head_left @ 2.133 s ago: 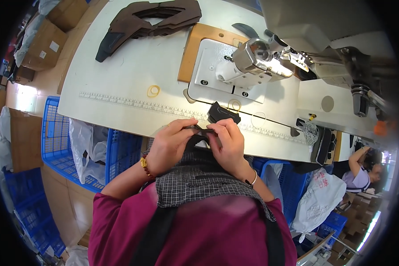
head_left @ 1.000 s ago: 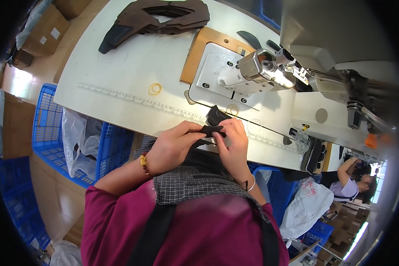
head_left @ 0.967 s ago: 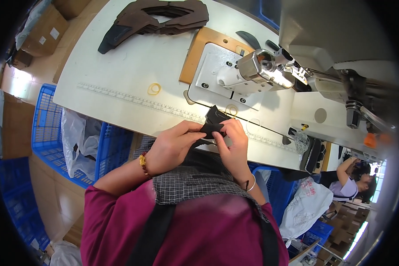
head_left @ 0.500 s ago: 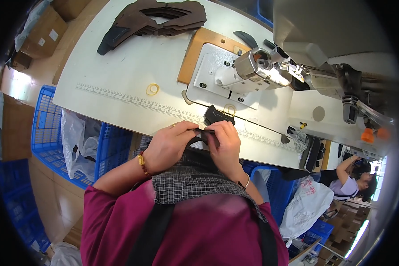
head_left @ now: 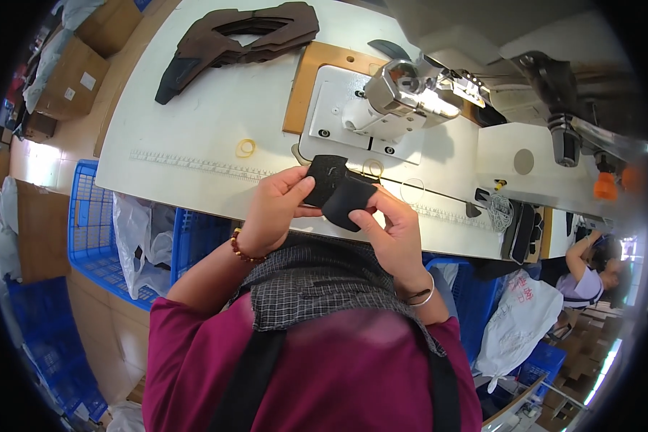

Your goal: Stitch small black shoe components together using a sewing machine.

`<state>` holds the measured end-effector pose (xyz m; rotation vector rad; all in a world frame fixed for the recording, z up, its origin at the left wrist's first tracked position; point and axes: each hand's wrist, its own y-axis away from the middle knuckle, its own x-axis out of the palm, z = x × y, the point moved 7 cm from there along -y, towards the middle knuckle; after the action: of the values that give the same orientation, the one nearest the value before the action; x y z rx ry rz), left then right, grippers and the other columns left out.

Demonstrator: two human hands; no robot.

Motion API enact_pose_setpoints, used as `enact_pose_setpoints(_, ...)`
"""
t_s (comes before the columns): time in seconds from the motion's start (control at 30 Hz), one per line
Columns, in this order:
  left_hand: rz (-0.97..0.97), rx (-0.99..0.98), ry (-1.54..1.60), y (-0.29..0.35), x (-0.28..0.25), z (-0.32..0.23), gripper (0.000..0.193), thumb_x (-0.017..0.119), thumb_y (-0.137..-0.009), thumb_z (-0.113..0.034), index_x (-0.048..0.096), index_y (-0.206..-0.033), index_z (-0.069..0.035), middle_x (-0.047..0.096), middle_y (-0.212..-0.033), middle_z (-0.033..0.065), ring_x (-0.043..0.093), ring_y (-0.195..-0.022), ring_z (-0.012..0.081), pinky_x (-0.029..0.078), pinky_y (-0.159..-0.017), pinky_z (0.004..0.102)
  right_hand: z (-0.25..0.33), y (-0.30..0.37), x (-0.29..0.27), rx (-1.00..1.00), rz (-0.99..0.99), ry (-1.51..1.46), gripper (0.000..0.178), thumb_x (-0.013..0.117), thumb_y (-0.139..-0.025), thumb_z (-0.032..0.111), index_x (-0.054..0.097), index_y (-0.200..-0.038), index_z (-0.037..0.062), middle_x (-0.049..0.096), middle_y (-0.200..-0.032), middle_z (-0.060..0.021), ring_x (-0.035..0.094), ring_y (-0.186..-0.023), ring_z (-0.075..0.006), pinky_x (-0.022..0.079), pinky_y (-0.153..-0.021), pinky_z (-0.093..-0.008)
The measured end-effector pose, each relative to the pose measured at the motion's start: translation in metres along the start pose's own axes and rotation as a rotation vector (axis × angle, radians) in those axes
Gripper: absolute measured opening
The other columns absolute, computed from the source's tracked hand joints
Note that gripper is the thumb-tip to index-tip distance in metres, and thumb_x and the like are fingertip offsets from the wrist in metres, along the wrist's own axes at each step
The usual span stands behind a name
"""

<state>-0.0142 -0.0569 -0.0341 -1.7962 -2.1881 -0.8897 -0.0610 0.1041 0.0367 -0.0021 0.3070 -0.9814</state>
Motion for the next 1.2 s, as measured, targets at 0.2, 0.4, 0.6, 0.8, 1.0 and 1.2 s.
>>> enact_pose_setpoints(0.2, 0.117, -0.063, 0.008, -0.002, 0.027, 0.005, 0.029, 0.047, -0.102, -0.012, 0.059, -0.125, 0.003, 0.066, -0.112, 0.0090, 0.066, -0.098, 0.0155, 0.060, -0.083, 0.0328, -0.005, -0.011, -0.002, -0.039, -0.072, 0.290, 0.019, 0.075, -0.077, 0.006, 0.059, -0.085, 0.0012, 0.056, -0.076, -0.0073, 0.053, -0.069, -0.0201, 0.043, -0.064, -0.0322)
enact_pose_setpoints(0.4, 0.159, -0.135, 0.085, -0.003, 0.032, 0.010, 0.034, 0.041, -0.105, -0.016, 0.056, -0.127, 0.005, 0.065, -0.117, 0.0113, 0.066, -0.105, 0.0184, 0.058, -0.089, 0.0368, -0.011, -0.009, -0.009, -0.017, -0.107, 0.324, 0.019, 0.075, -0.078, 0.005, 0.058, -0.086, 0.0007, 0.056, -0.077, -0.0060, 0.053, -0.069, -0.0183, 0.044, -0.067, -0.0308)
enact_pose_setpoints(0.6, 0.168, -0.110, 0.057, -0.004, 0.033, 0.008, 0.037, 0.038, -0.105, -0.017, 0.054, -0.129, 0.006, 0.065, -0.118, 0.0132, 0.066, -0.105, 0.0193, 0.057, -0.091, 0.0383, -0.011, -0.013, -0.007, -0.023, -0.078, 0.292, 0.023, 0.074, -0.079, 0.004, 0.060, -0.097, 0.0019, 0.061, -0.079, -0.0070, 0.058, -0.067, -0.0200, 0.046, -0.065, -0.0319)
enact_pose_setpoints(0.8, 0.159, -0.103, 0.042, -0.005, 0.031, 0.010, 0.037, 0.040, -0.106, -0.017, 0.054, -0.130, 0.007, 0.064, -0.119, 0.0129, 0.066, -0.104, 0.0184, 0.059, -0.088, 0.0357, -0.016, -0.015, -0.007, 0.015, -0.063, 0.190, 0.028, 0.069, -0.082, -0.001, 0.058, -0.107, 0.0005, 0.063, -0.080, -0.0061, 0.059, -0.067, -0.0156, 0.047, -0.061, -0.0277)
enact_pose_setpoints(1.0, 0.167, -0.098, 0.060, -0.006, 0.030, 0.014, 0.035, 0.041, -0.106, -0.018, 0.054, -0.129, 0.006, 0.064, -0.116, 0.0116, 0.066, -0.099, 0.0167, 0.059, -0.087, 0.0347, -0.021, -0.016, -0.007, 0.037, -0.043, 0.094, 0.028, 0.066, -0.084, -0.004, 0.057, -0.110, -0.0001, 0.059, -0.079, -0.0027, 0.055, -0.068, -0.0107, 0.047, -0.063, -0.0247)
enact_pose_setpoints(1.2, 0.167, -0.106, 0.054, -0.007, 0.029, 0.016, 0.036, 0.041, -0.106, -0.019, 0.055, -0.129, 0.005, 0.064, -0.115, 0.0115, 0.066, -0.097, 0.0163, 0.058, -0.087, 0.0344, -0.028, -0.016, -0.006, 0.084, -0.035, 0.028, 0.029, 0.065, -0.084, -0.005, 0.057, -0.111, 0.0001, 0.059, -0.079, -0.0013, 0.054, -0.070, -0.0089, 0.046, -0.064, -0.0241)
